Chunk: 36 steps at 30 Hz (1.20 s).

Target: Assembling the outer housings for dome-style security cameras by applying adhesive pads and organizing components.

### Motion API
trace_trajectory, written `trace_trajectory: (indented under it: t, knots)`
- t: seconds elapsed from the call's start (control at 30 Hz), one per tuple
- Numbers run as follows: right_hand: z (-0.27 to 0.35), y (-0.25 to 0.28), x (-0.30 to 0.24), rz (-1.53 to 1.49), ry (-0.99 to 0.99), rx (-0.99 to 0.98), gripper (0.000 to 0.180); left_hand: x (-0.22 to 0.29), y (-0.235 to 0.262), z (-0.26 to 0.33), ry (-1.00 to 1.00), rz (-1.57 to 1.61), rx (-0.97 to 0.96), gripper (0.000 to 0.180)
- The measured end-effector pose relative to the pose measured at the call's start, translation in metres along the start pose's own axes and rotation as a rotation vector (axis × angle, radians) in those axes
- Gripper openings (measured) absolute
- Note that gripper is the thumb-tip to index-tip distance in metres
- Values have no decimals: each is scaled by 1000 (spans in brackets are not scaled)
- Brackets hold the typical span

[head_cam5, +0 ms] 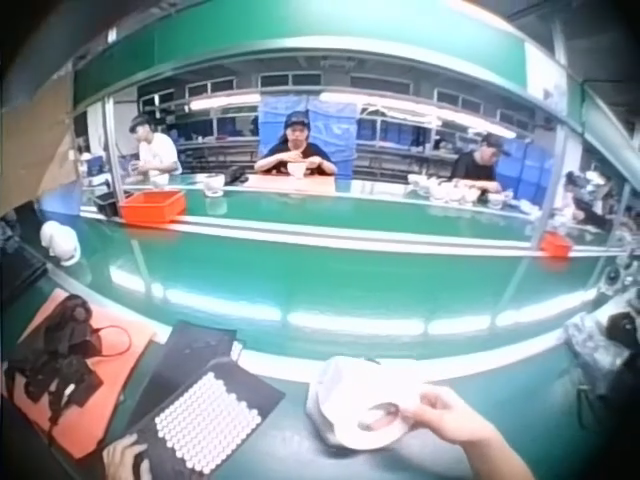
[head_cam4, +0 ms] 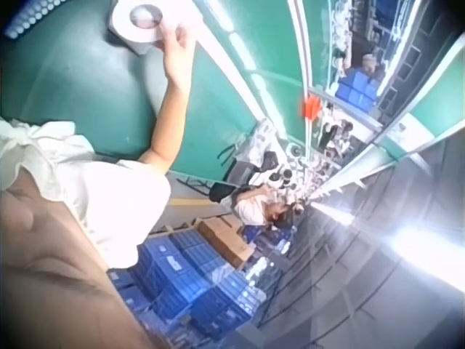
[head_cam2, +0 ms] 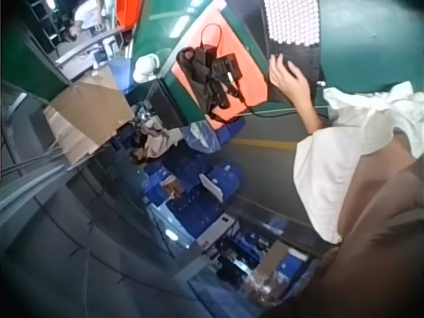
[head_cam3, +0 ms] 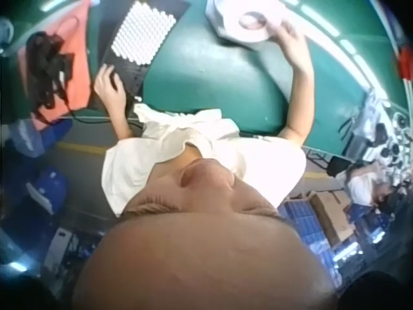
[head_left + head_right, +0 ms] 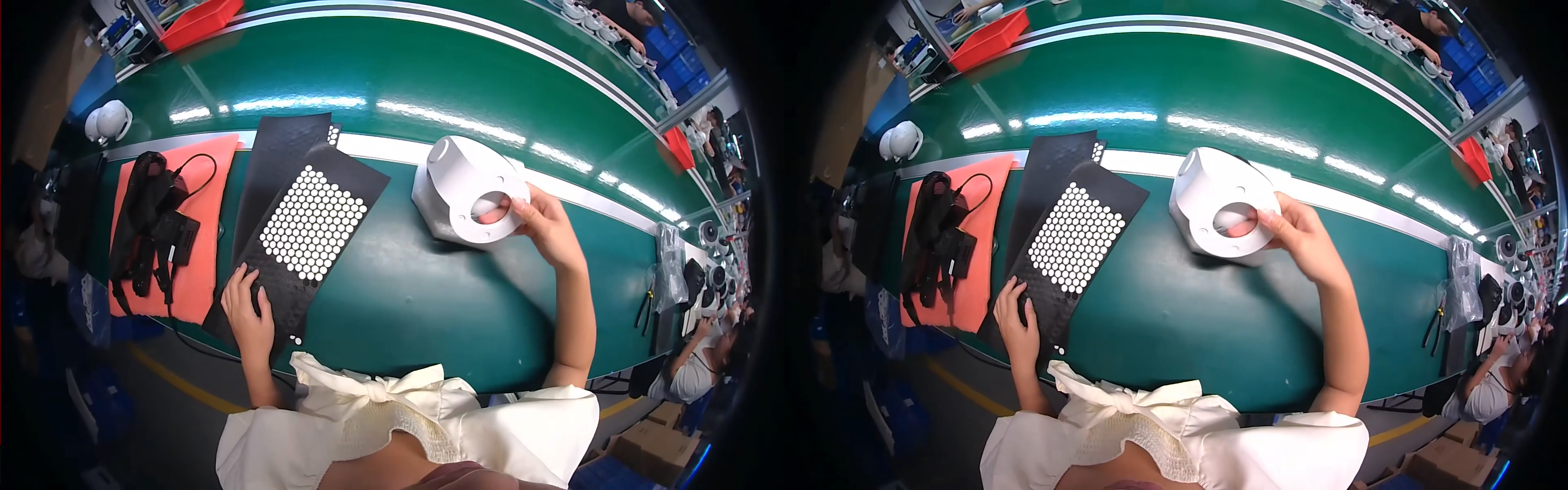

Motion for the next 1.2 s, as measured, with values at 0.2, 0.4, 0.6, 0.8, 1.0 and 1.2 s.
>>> trace_trajectory:
  t: [0.2, 0.4, 0.6, 0.8, 1.0, 1.2]
  knots:
    - [34, -15, -9, 34, -21, 50, 28, -2, 0, 2, -12, 15, 22, 27]
    - [38, -10, -6, 191, 91, 249, 27, 4, 8, 4, -70, 152, 182, 23]
    - [51, -13, 0, 438, 166, 290, 30, 0, 28, -22, -132, 8, -133, 34]
    - [86, -15, -4, 599, 166, 463, 30, -5, -1, -53, -189, -308, -219, 58]
    - [128, -15, -4, 917, 59, 463, 29, 7, 4, -60, -163, -331, -236, 46]
    - [144, -50, -4, 1113, 88, 10, 30, -21, -20, -84, -63, -126, -389, 68]
Point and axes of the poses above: each hand's wrist, its own z-axis away from the middle knuckle, its own y-axis out of the back of the hand, x = y × z, the point moved 3 cm from there along -z, towards the middle knuckle, and after that the axes turned 7 degrees about x, right-handed, at the moved point
